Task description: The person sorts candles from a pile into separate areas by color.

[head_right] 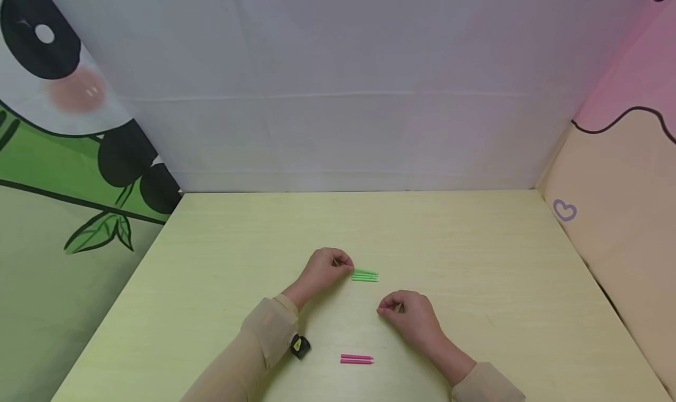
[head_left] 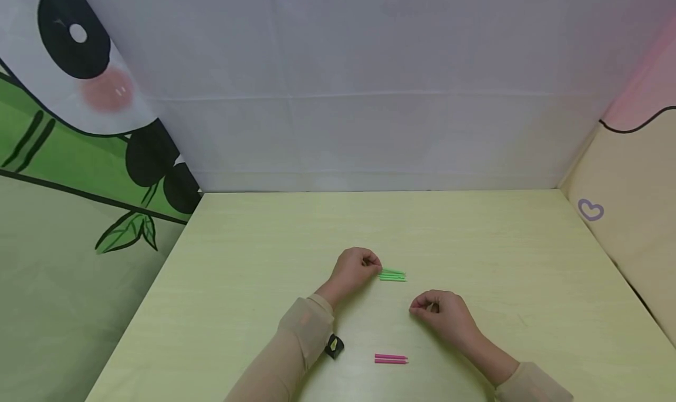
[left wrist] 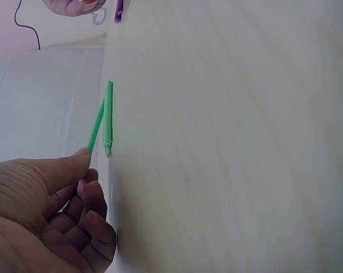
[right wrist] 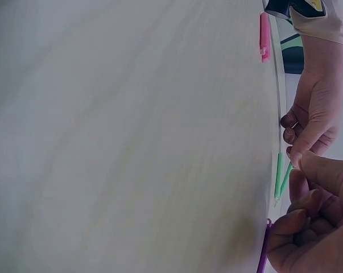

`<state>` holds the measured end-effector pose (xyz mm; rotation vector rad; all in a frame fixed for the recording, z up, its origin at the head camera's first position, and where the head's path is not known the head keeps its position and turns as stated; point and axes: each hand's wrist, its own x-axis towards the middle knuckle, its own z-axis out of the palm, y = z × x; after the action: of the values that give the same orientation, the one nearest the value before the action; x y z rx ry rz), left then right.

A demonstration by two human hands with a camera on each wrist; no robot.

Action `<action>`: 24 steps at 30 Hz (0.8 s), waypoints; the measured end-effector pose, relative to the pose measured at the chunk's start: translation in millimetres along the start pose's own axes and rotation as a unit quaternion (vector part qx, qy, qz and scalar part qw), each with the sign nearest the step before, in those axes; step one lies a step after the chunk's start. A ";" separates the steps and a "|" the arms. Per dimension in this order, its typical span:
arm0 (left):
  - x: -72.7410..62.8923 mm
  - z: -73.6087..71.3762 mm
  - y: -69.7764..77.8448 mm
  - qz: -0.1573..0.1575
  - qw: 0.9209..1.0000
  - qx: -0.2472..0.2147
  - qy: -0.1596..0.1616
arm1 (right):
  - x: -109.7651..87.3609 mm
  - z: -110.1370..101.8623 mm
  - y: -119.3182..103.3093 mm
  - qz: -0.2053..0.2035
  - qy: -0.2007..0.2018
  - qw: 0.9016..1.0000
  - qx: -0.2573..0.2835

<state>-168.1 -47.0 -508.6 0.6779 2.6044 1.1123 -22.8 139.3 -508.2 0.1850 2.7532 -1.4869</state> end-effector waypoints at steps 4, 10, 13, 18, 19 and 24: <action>-1.4 -2.2 0.1 0.001 1.000 0.002 0.003 | -0.4 0.7 -2.3 0.004 0.000 1.000 0.000; -3.7 -5.6 1.6 0.001 1.000 0.000 0.005 | 0.3 2.4 -3.3 0.011 -0.003 1.000 -0.002; -4.2 -6.3 1.8 0.001 1.000 -0.002 0.004 | 0.2 2.6 -3.7 0.010 -0.002 1.000 -0.002; -4.6 -6.7 0.6 0.002 1.000 -0.004 0.006 | -1.0 2.2 -5.1 0.003 0.001 1.000 0.000; -4.9 -6.8 0.5 0.001 1.000 -0.004 0.007 | -1.3 2.2 -5.5 0.003 0.002 1.000 0.000; -6.1 -7.7 0.7 -0.003 1.000 -0.006 0.008 | -1.8 2.6 -7.0 0.012 -0.002 1.000 -0.002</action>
<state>-165.6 -54.4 -502.7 0.6620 2.6091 1.1339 -21.8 133.2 -503.7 0.2142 2.7393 -1.4748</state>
